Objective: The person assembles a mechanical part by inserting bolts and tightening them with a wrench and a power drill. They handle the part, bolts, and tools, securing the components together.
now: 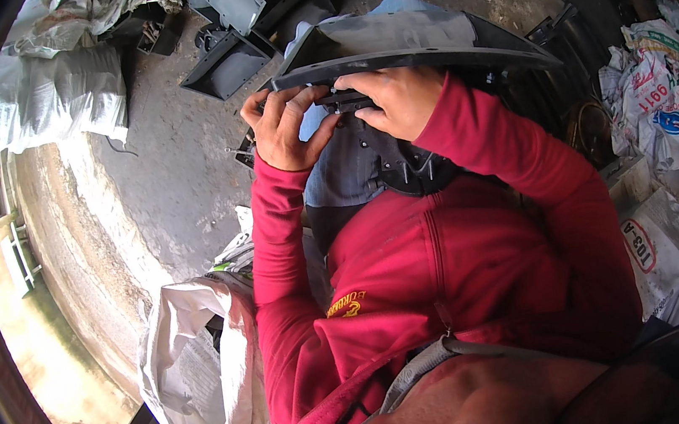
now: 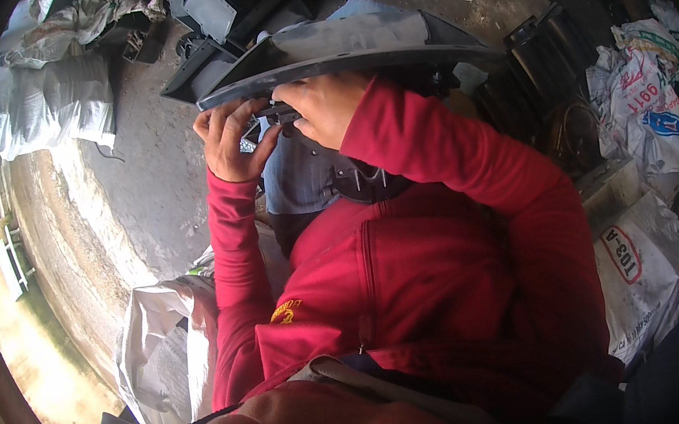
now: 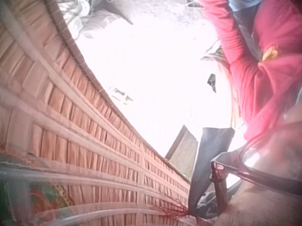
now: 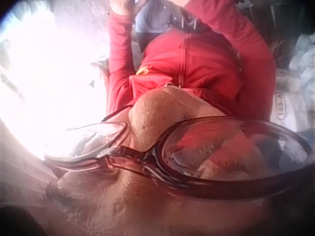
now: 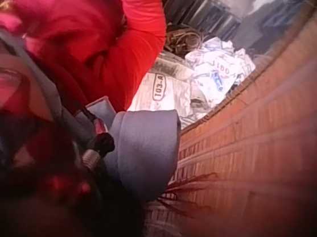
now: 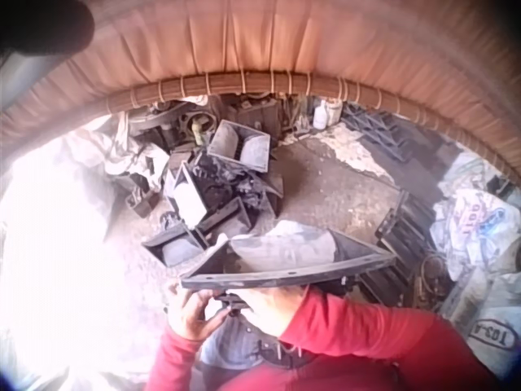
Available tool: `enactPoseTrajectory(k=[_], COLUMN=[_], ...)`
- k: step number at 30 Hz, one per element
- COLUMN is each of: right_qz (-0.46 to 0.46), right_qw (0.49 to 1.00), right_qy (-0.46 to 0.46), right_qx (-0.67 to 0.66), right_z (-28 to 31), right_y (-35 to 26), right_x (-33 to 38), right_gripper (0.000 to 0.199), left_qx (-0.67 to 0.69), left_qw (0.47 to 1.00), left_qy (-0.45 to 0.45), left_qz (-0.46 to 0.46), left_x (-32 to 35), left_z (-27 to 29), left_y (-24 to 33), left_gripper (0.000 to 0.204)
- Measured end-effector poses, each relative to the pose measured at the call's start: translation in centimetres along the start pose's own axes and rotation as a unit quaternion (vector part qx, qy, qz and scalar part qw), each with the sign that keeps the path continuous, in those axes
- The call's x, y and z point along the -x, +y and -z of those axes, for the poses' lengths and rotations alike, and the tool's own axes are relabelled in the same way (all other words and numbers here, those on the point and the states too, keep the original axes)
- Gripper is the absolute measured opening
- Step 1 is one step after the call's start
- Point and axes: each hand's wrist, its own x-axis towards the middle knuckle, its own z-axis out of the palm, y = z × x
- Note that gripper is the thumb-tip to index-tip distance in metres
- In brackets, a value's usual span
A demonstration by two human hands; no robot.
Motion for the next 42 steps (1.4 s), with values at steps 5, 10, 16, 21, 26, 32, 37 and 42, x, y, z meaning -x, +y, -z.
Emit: enactPoseTrajectory(k=[5, 10, 16, 21, 26, 32, 37, 42], right_qz=[0.018, -0.01, -0.033, -0.033, -0.045, -0.045, -0.036, 0.054], right_qw=[0.999, 1.0, 0.997, 0.998, 0.997, 0.997, 0.999, 0.996], right_qy=[0.011, -0.026, -0.06, -0.05, -0.068, -0.055, -0.038, 0.044], right_qx=[0.024, -0.003, 0.021, 0.0, -0.017, -0.003, -0.009, 0.048], right_z=[0.2, 0.3, 1.1, 0.5, 0.8, 0.5, 0.5, 0.1], right_y=[-0.1, -0.1, -0.8, -0.5, -0.5, -0.7, -0.3, -0.1], right_x=[-0.2, -0.1, -0.1, -0.1, -0.1, 0.1, 0.3, 0.1], right_gripper=[0.039, 0.039, 0.044, 0.045, 0.046, 0.045, 0.044, 0.038], left_qx=[0.044, 0.05, 0.052, 0.025, 0.019, 0.012, -0.015, -0.002], left_qw=[0.999, 0.998, 0.999, 1.0, 1.0, 1.0, 1.0, 1.0], left_qy=[-0.008, -0.016, -0.003, 0.009, 0.011, 0.006, -0.009, -0.013], left_qz=[0.02, 0.018, 0.017, -0.011, -0.005, 0.002, -0.024, -0.01], left_x=[0.0, -0.2, 0.1, 0.1, -0.2, 0.0, -0.3, -0.5], left_z=[-0.1, 0.2, 0.1, 0.3, 0.3, 0.4, 0.7, 0.9], left_y=[-0.1, 0.0, 0.2, 0.1, 0.2, 0.2, 0.4, 0.3], left_gripper=[0.04, 0.039, 0.038, 0.039, 0.038, 0.039, 0.039, 0.039])
